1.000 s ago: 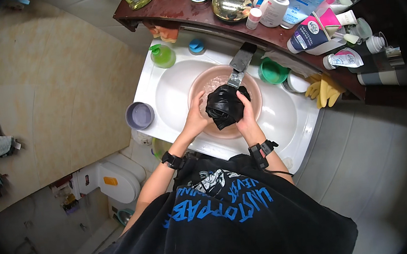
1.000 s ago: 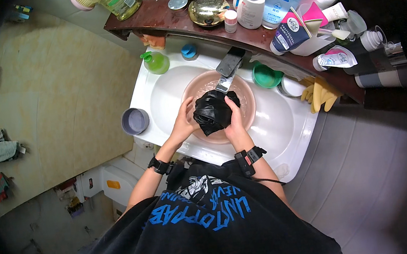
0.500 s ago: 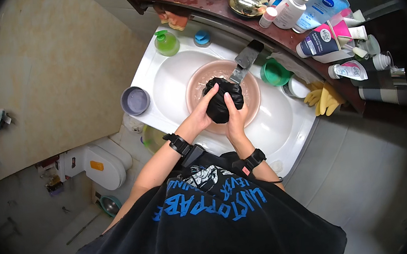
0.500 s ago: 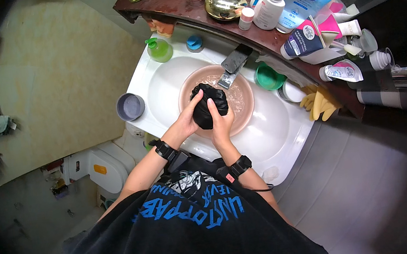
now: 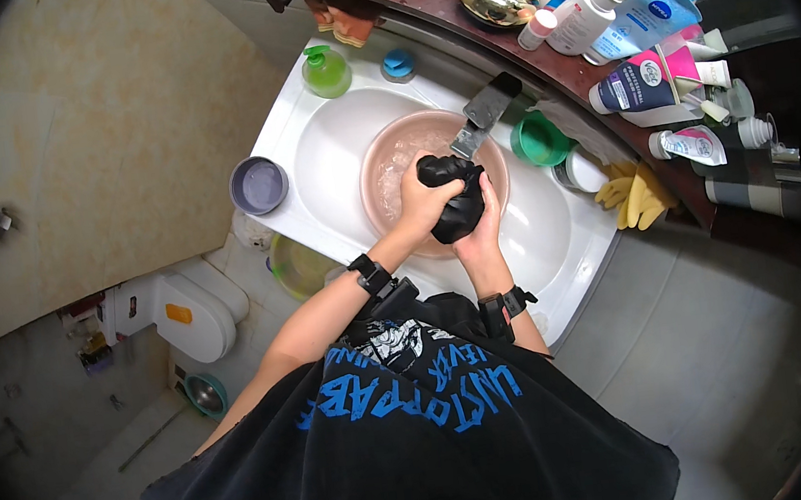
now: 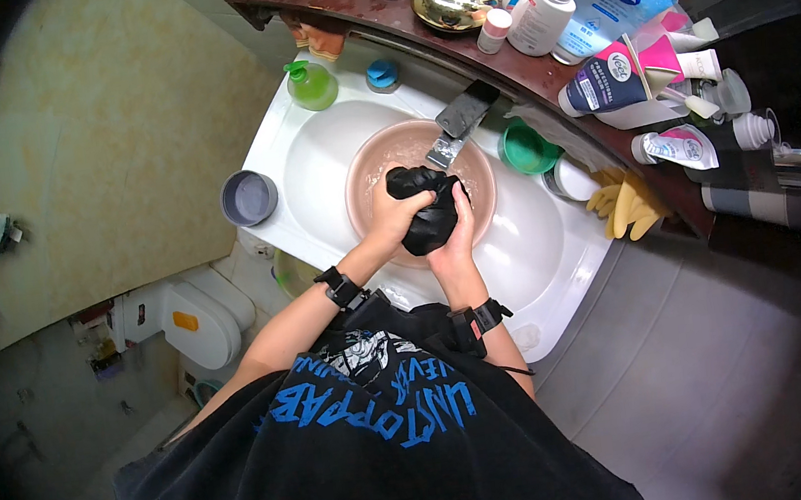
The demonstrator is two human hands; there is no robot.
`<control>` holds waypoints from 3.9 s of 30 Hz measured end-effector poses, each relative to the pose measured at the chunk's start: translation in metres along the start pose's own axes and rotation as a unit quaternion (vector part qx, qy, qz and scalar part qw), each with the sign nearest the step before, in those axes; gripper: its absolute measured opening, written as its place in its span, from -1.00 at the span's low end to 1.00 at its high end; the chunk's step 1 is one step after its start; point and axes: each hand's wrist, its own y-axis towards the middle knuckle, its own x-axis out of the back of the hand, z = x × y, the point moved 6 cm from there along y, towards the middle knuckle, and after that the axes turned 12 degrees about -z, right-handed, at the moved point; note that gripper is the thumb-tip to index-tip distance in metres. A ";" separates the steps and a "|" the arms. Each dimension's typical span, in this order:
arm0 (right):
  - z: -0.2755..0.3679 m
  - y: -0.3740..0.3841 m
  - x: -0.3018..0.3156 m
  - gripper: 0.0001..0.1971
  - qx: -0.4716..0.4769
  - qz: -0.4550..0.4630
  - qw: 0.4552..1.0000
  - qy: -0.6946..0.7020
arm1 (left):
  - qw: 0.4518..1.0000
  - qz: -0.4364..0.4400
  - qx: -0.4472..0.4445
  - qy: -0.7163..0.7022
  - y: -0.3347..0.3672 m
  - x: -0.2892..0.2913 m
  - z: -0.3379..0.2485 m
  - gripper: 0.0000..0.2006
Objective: The person washes a black cloth in a sink, then scrubs it with a bar of soap on a toilet lid and wrings it out by hand.
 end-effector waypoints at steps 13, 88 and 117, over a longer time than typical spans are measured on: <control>0.004 -0.001 0.024 -0.56 0.014 -0.108 0.994 -0.015 | 0.977 0.036 -0.189 0.093 -0.030 -0.024 -0.038 -0.67; -0.106 -0.008 -0.058 -0.72 0.142 0.355 0.634 -0.673 | 0.958 -0.191 -0.073 0.199 -0.087 0.218 0.021 -0.49; -0.507 -0.180 0.013 -0.55 0.176 0.533 0.211 -0.800 | 0.494 -0.852 0.089 -0.146 -0.616 0.672 0.148 -0.48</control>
